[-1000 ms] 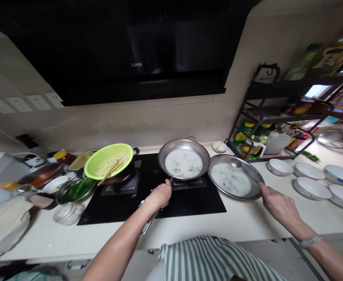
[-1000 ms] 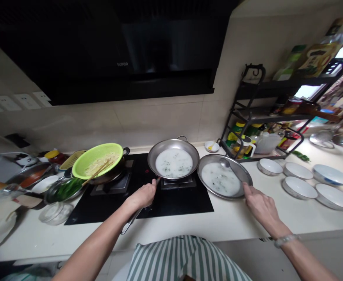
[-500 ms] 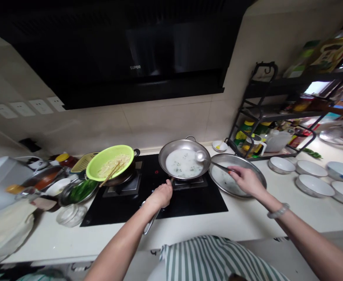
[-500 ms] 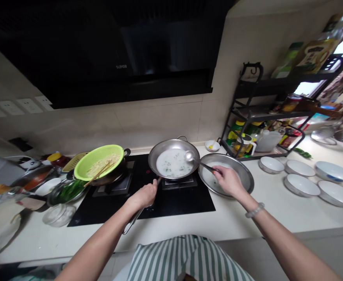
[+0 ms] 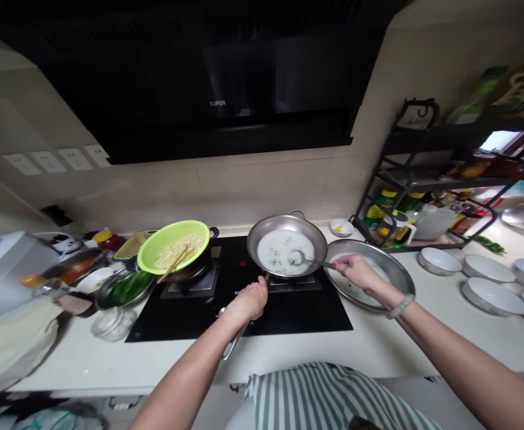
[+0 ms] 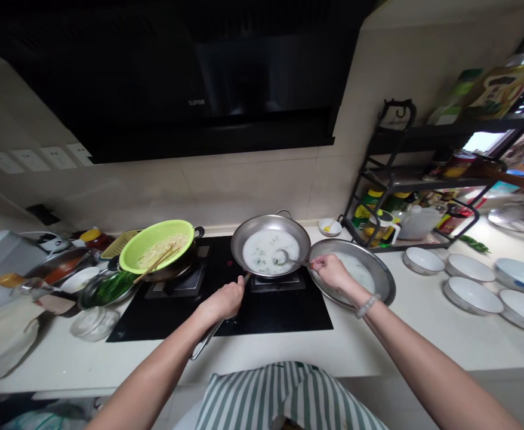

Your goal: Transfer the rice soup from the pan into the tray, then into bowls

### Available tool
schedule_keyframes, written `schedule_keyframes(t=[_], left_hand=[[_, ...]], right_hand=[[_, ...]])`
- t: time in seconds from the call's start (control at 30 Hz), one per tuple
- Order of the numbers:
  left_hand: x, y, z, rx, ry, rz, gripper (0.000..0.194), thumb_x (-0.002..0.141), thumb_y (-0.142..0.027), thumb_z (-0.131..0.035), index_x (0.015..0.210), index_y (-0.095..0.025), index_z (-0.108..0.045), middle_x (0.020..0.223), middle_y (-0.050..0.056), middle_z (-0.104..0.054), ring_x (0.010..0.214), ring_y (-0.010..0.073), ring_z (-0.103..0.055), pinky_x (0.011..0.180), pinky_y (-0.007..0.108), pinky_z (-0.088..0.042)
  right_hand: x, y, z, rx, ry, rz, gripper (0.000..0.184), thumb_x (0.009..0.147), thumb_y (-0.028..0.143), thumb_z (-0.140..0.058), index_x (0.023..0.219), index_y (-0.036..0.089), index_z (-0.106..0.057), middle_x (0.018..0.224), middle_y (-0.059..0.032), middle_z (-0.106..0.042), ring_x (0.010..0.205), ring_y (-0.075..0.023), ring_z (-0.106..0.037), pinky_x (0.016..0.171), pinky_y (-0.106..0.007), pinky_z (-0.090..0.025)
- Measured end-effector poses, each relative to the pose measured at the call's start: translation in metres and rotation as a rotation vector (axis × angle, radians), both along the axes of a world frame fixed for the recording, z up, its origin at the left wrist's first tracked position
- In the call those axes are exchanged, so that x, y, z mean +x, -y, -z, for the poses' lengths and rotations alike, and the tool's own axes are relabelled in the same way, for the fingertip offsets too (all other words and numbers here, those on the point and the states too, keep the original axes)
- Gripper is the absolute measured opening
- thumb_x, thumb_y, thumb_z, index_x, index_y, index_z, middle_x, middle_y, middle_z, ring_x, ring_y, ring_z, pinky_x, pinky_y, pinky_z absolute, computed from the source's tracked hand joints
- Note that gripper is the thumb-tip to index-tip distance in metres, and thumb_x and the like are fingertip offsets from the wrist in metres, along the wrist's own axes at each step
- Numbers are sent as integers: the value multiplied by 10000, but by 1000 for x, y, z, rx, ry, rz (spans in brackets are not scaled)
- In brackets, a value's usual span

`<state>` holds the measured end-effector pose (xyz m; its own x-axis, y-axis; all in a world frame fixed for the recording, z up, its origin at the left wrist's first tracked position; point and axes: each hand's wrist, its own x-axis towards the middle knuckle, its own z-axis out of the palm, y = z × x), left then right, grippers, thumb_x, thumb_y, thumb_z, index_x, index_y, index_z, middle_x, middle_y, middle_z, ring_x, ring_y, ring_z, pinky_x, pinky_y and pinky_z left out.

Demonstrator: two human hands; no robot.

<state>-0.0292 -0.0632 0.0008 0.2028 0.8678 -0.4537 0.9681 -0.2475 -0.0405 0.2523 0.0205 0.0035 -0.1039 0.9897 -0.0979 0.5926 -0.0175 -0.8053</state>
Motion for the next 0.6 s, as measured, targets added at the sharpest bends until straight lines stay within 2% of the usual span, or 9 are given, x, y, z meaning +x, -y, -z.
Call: schedule_keyframes(t=[0.17, 0.37, 0.6], left_hand=[[-1, 0, 1, -13, 12, -16, 752, 817, 48, -496, 1529, 119, -263, 1223, 361, -656, 1163, 350, -692, 962, 375, -547], [-1, 0, 0, -21, 15, -28, 796, 780, 55, -530, 1534, 99, -277, 1229, 360, -654, 1162, 346, -693, 967, 365, -545], [0, 0, -4, -24, 33, -42, 786, 783, 48, -517, 1530, 115, -281, 1229, 366, -651, 1173, 356, -685, 985, 376, -531]], right_hand=[[2, 10, -9, -145, -95, 114, 117, 764, 201, -599, 649, 190, -584, 543, 35, -445, 478, -101, -315, 495, -264, -247], [4, 11, -10, -163, -105, 159, 105, 756, 211, -648, 665, 188, -599, 526, 31, -446, 463, -102, -321, 466, -271, -217], [7, 9, -7, -198, -103, 164, 85, 760, 206, -566, 724, 175, -635, 523, 43, -437, 451, -98, -312, 450, -261, -203]])
